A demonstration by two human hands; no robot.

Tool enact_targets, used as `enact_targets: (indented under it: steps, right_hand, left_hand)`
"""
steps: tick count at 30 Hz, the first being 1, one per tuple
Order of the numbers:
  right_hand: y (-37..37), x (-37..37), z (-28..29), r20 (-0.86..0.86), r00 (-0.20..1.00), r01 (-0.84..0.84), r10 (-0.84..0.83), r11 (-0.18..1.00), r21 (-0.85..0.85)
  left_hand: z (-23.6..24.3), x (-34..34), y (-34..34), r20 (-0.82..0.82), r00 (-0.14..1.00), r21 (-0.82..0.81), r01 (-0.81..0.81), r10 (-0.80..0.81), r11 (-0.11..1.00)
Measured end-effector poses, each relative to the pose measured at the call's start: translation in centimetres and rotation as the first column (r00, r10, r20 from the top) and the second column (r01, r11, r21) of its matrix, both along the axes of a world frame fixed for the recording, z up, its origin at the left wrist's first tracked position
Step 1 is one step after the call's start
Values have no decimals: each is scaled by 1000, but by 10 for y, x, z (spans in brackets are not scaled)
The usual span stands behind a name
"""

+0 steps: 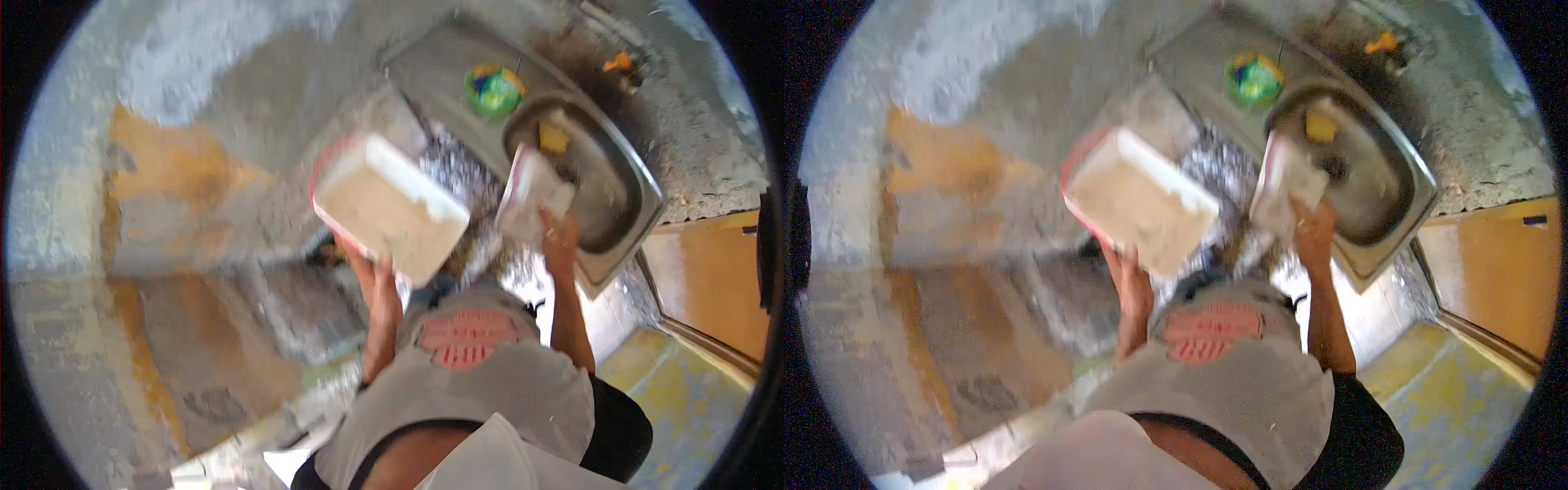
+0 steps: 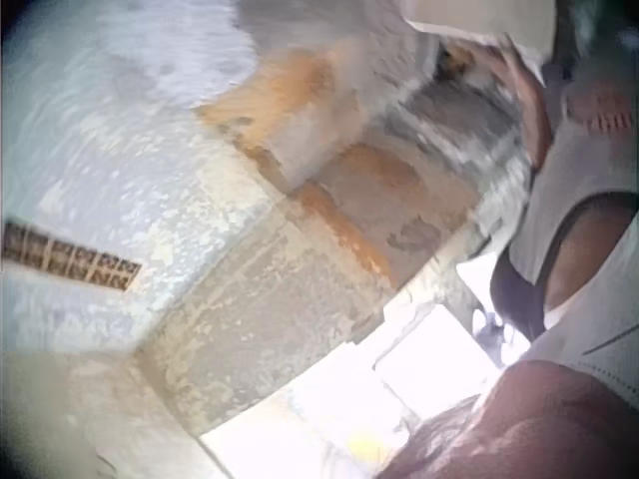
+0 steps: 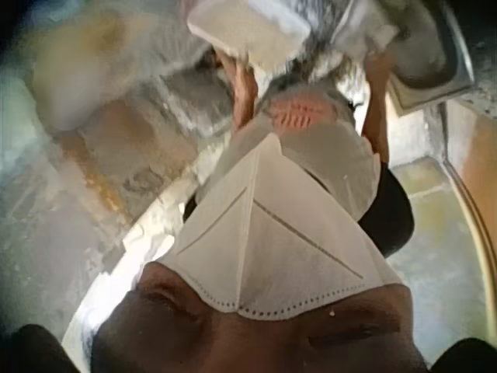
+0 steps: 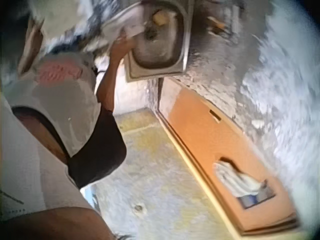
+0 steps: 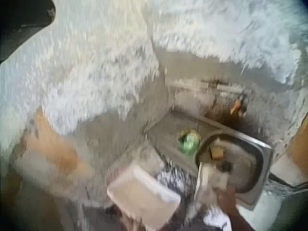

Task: The person applies white plaster to a wall by taking it from a small bucket and spreading it with a spatula or trowel.

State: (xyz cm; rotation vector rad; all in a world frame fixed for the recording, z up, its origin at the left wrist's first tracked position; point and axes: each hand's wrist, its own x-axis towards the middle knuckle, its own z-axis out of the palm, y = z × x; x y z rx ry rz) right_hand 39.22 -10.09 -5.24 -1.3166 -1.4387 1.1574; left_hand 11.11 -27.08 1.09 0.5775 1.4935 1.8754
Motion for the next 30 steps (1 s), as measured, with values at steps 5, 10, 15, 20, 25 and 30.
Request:
enact_targets:
  steps: [5,10,15,20,25,30]
  right_hand:
    - [-16,-9,125,-359,933,13,-33,998,-58]
    - [-13,-67,152,47,881,-472,470,876,101]
    - [-4,-99,117,79,839,-545,539,825,149]
    - [-10,-113,90,136,837,-541,530,839,59]
    - [-14,-119,85,127,798,-599,589,798,61]
    - [-43,-121,62,151,782,-620,605,729,289]
  left_hand:
    - [16,5,26,-104,991,10,83,-82,996]
    - [18,19,20,-91,986,-10,142,-142,990]
    - [15,33,18,-27,985,-10,170,-170,985]
    - [13,34,18,-14,979,42,203,-202,978]
    - [10,31,20,10,967,28,255,-255,967]
    - [3,31,24,-158,957,-79,232,-242,970]
